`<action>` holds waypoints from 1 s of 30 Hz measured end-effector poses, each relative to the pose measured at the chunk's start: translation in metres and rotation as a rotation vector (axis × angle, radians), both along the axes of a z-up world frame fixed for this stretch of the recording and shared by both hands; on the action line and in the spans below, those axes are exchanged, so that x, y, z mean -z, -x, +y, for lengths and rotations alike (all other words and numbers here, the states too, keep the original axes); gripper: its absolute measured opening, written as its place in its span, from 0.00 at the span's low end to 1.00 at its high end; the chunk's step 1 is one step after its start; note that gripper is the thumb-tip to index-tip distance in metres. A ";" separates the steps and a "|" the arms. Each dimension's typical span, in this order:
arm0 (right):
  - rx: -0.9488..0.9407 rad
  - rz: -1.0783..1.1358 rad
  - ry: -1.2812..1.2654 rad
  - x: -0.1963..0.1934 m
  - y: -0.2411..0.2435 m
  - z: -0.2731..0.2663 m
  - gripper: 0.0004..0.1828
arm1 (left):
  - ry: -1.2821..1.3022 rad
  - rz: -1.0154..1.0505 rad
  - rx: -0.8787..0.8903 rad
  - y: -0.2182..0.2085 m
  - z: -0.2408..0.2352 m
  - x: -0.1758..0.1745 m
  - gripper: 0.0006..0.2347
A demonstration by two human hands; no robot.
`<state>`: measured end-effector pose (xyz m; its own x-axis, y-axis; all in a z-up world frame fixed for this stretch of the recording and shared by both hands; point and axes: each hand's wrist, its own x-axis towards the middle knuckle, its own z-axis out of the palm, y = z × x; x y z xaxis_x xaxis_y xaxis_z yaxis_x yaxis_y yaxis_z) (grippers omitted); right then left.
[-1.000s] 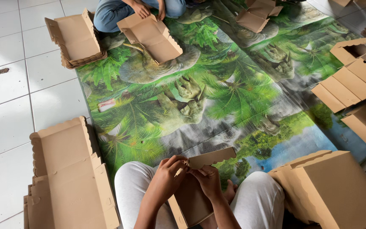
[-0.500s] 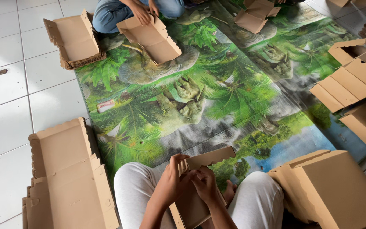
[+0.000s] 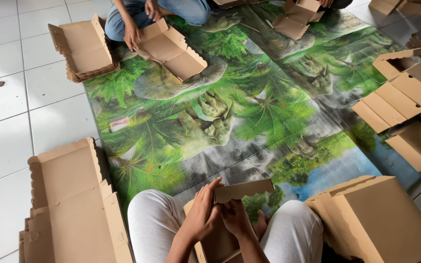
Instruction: The person sits on the floor and assembles flat cardboard pieces into rectangular boxes. They fold the sides and tuck the flaps to form the box structure, then place the finished boxes into a stack.
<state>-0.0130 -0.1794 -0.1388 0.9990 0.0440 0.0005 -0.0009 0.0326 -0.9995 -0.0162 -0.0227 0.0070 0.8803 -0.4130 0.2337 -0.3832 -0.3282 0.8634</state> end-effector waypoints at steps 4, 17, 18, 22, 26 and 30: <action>-0.013 -0.094 0.059 -0.010 -0.004 0.000 0.11 | 0.012 -0.032 -0.041 -0.001 -0.004 0.006 0.25; 0.188 -0.115 -0.012 -0.059 0.000 0.029 0.07 | 0.003 -0.068 -0.148 -0.004 -0.018 0.039 0.27; 0.188 -0.115 -0.012 -0.044 -0.001 0.023 0.07 | 0.002 -0.067 -0.148 -0.002 -0.019 0.037 0.27; 0.272 0.014 0.088 -0.020 -0.005 0.008 0.08 | 0.027 -0.160 -0.147 -0.007 -0.025 0.044 0.25; 0.230 -0.335 0.671 -0.118 0.005 -0.005 0.04 | 0.050 -0.208 -0.256 -0.031 -0.020 0.056 0.28; 0.650 -0.656 0.941 -0.111 -0.013 -0.049 0.14 | 0.015 -0.209 -0.299 -0.065 -0.012 0.063 0.30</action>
